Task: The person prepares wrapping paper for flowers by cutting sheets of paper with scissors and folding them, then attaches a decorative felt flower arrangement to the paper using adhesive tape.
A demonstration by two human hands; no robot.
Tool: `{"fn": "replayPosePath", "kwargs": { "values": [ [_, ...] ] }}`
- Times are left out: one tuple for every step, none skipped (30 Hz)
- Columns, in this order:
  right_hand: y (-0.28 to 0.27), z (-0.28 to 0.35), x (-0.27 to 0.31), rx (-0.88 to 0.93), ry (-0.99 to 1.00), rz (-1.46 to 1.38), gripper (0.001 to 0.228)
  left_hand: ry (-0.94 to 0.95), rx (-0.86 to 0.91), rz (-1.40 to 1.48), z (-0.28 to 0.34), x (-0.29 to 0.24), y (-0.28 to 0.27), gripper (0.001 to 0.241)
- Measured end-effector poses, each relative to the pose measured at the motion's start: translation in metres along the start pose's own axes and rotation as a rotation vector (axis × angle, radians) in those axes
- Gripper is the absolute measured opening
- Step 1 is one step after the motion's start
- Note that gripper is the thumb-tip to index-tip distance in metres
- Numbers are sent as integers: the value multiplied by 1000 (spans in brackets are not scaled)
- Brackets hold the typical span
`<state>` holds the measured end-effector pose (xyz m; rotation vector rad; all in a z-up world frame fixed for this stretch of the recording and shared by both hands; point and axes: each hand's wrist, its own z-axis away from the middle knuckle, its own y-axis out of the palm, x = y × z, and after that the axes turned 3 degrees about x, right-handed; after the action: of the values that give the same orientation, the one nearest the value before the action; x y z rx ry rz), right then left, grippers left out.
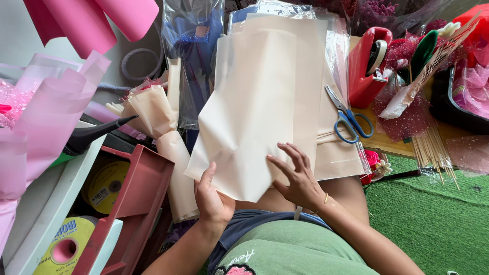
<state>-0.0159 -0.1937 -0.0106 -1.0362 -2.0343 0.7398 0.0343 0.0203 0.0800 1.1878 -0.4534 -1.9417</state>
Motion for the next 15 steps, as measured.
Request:
{"fn": "replayPosePath", "kwargs": {
  "values": [
    [2, -1, -3, -43, 13, -33, 67, -38, -8, 9, -2, -1, -2, 46],
    [1, 3, -8, -42, 13, -34, 67, -37, -10, 9, 0, -3, -1, 46],
    [0, 7, -14, -40, 13, 8, 77, -117, -4, 27, 2, -5, -1, 45],
    [-2, 11, -20, -36, 14, 52, 88, -199, 2, 46, 3, -5, -1, 45],
    [-1, 17, -24, -34, 16, 52, 88, -201, 0, 46, 8, -9, 2, 45],
    [-2, 22, -29, 27, 24, 116, 89, -240, 57, 99, 12, -12, 5, 47],
    [-3, 28, -33, 89, 34, 180, 90, -278, 113, 152, 17, -16, 9, 50],
    [-2, 27, -34, 89, 33, 181, 90, -279, 114, 153, 16, -14, 8, 50],
    [-1, 26, -34, 76, 58, 158, 92, -318, 137, 187, 15, -13, 6, 48],
    [0, 24, -35, 65, 79, 132, 96, -354, 159, 224, 15, -12, 4, 46],
    [-1, 18, -32, 67, 75, 132, 96, -352, 158, 228, 15, -12, 4, 46],
    [-1, 12, -29, -9, 35, 93, 91, -380, 190, 270, 16, -12, 4, 46],
    [-1, 6, -26, -86, -4, 53, 86, -407, 222, 312, 17, -13, 3, 47],
    [4, 4, -29, -86, -4, 51, 86, -405, 221, 311, 16, -13, 1, 47],
    [9, 2, -32, -158, 20, 57, 79, -448, 217, 337, 14, -13, 0, 47]
  ]
}}
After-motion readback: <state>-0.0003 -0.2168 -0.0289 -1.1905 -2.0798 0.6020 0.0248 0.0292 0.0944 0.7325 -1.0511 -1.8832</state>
